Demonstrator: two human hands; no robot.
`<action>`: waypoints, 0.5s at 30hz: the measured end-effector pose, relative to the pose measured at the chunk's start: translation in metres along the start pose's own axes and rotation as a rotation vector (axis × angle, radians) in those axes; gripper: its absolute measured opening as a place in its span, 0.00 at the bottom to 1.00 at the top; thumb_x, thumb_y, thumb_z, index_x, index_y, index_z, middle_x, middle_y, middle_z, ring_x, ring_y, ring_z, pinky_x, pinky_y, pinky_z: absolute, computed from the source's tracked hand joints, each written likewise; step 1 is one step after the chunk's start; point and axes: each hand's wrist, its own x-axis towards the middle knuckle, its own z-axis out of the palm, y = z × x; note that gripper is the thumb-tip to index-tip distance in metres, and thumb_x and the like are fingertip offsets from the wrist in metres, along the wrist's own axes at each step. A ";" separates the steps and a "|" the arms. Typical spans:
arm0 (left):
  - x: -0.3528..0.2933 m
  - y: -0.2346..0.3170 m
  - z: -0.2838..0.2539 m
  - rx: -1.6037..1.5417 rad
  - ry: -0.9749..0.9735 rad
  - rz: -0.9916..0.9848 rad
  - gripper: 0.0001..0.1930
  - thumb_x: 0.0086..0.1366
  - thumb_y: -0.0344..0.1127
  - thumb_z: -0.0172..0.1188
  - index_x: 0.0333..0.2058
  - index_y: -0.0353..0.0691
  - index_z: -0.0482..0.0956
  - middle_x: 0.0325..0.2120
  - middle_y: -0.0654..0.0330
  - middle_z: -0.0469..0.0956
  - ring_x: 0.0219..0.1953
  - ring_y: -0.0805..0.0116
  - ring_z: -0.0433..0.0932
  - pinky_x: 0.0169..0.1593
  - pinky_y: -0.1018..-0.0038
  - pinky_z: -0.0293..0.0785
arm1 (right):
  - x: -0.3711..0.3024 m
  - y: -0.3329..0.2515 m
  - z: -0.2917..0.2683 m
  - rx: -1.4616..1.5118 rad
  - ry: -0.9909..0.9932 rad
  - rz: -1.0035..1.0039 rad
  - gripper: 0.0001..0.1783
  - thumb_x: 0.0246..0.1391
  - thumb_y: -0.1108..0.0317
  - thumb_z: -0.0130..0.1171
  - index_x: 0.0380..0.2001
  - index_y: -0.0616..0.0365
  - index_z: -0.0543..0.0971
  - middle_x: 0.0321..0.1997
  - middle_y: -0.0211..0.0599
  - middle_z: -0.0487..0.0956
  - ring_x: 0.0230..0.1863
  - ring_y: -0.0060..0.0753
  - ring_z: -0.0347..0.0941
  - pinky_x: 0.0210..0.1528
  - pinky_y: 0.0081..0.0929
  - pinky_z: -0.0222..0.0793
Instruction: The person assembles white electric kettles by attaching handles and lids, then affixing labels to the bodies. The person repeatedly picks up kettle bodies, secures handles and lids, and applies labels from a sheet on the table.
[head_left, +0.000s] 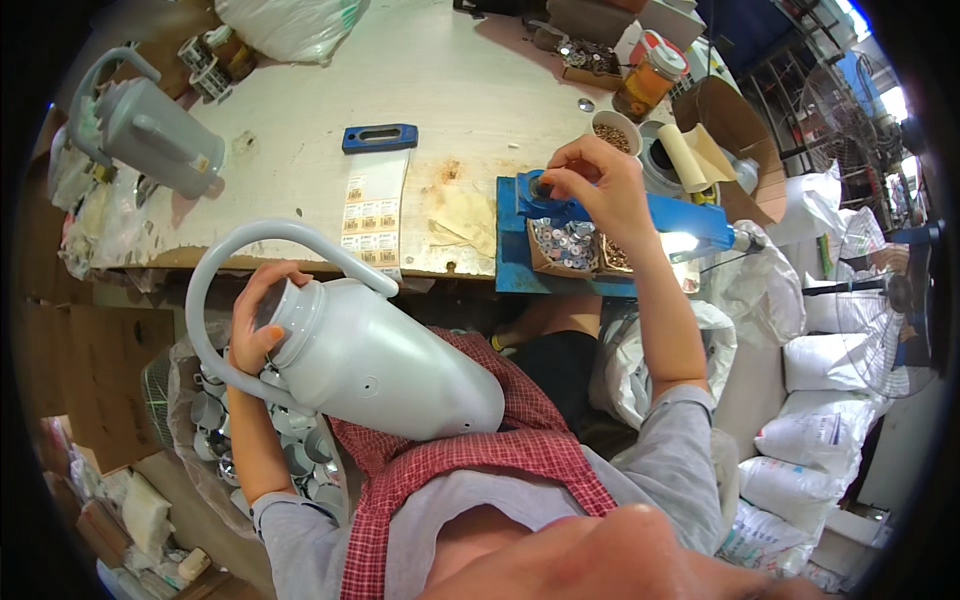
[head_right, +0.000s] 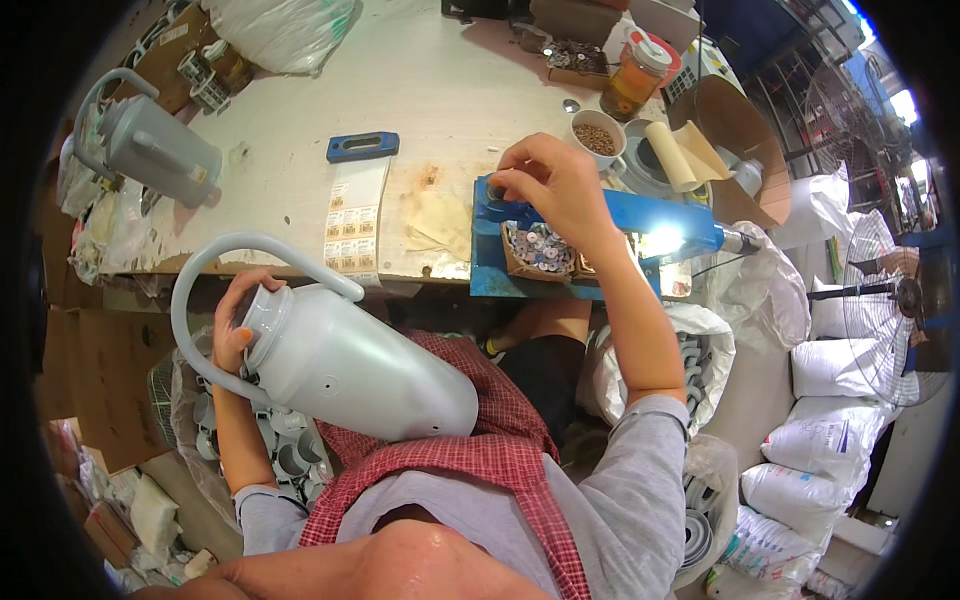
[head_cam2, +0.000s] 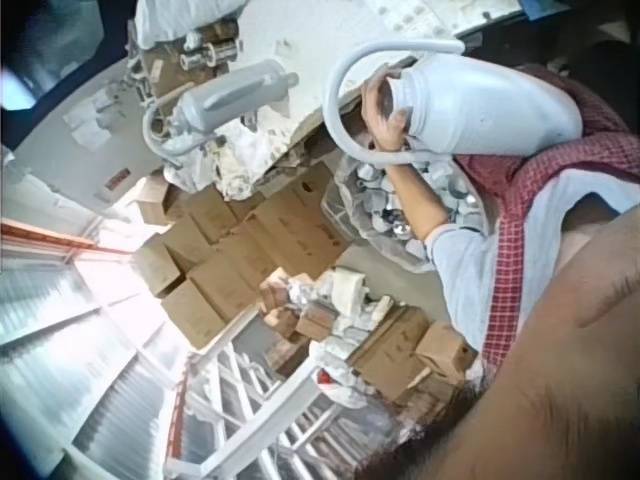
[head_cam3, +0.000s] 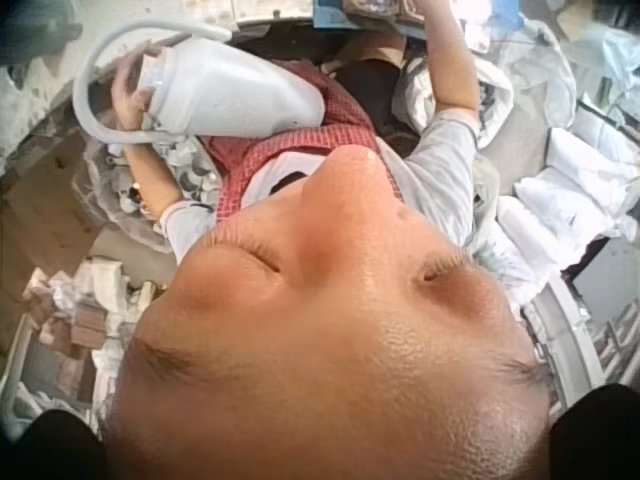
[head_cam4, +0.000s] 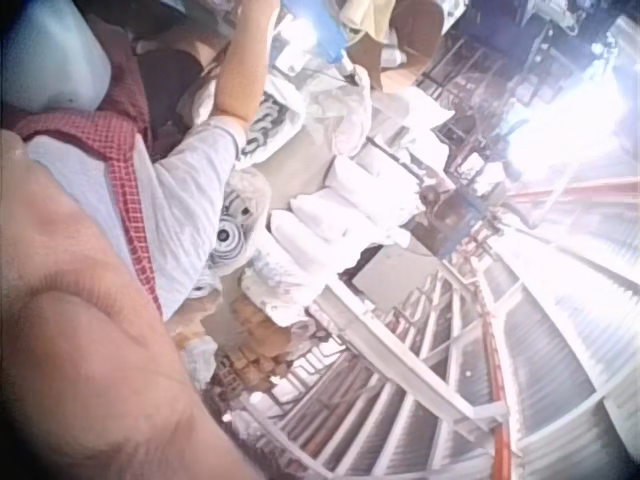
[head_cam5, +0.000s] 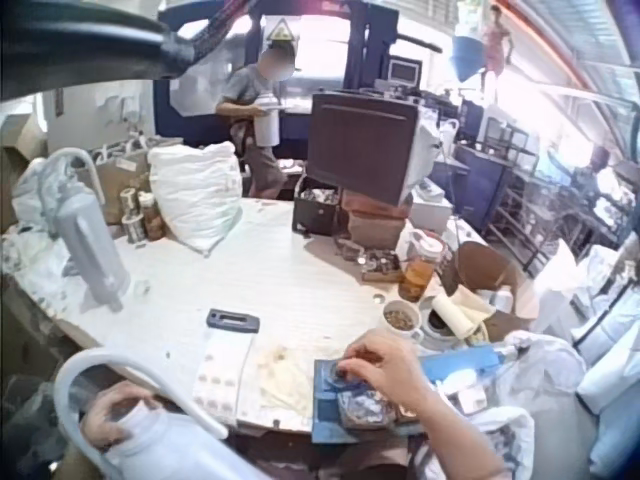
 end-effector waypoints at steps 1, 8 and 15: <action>-0.004 -0.004 -0.004 -0.002 0.023 -0.008 0.43 0.52 0.68 0.59 0.50 0.30 0.75 0.43 0.52 0.74 0.49 0.60 0.75 0.55 0.66 0.67 | 0.000 -0.002 0.000 0.027 -0.041 0.088 0.05 0.54 0.76 0.63 0.33 0.66 0.79 0.27 0.35 0.81 0.27 0.22 0.79 0.31 0.19 0.74; -0.012 -0.013 -0.009 -0.027 0.092 -0.050 0.40 0.54 0.67 0.58 0.47 0.30 0.76 0.43 0.52 0.73 0.48 0.60 0.75 0.56 0.66 0.67 | 0.024 -0.026 -0.013 -0.185 -0.337 0.095 0.06 0.57 0.74 0.61 0.30 0.66 0.76 0.24 0.34 0.80 0.25 0.20 0.79 0.27 0.18 0.76; -0.009 -0.017 -0.002 0.200 0.196 0.017 0.41 0.55 0.69 0.57 0.49 0.32 0.77 0.46 0.51 0.72 0.52 0.58 0.71 0.58 0.65 0.63 | -0.002 -0.015 -0.002 -0.149 -0.063 0.047 0.08 0.53 0.70 0.65 0.34 0.61 0.77 0.27 0.35 0.81 0.25 0.27 0.80 0.28 0.24 0.73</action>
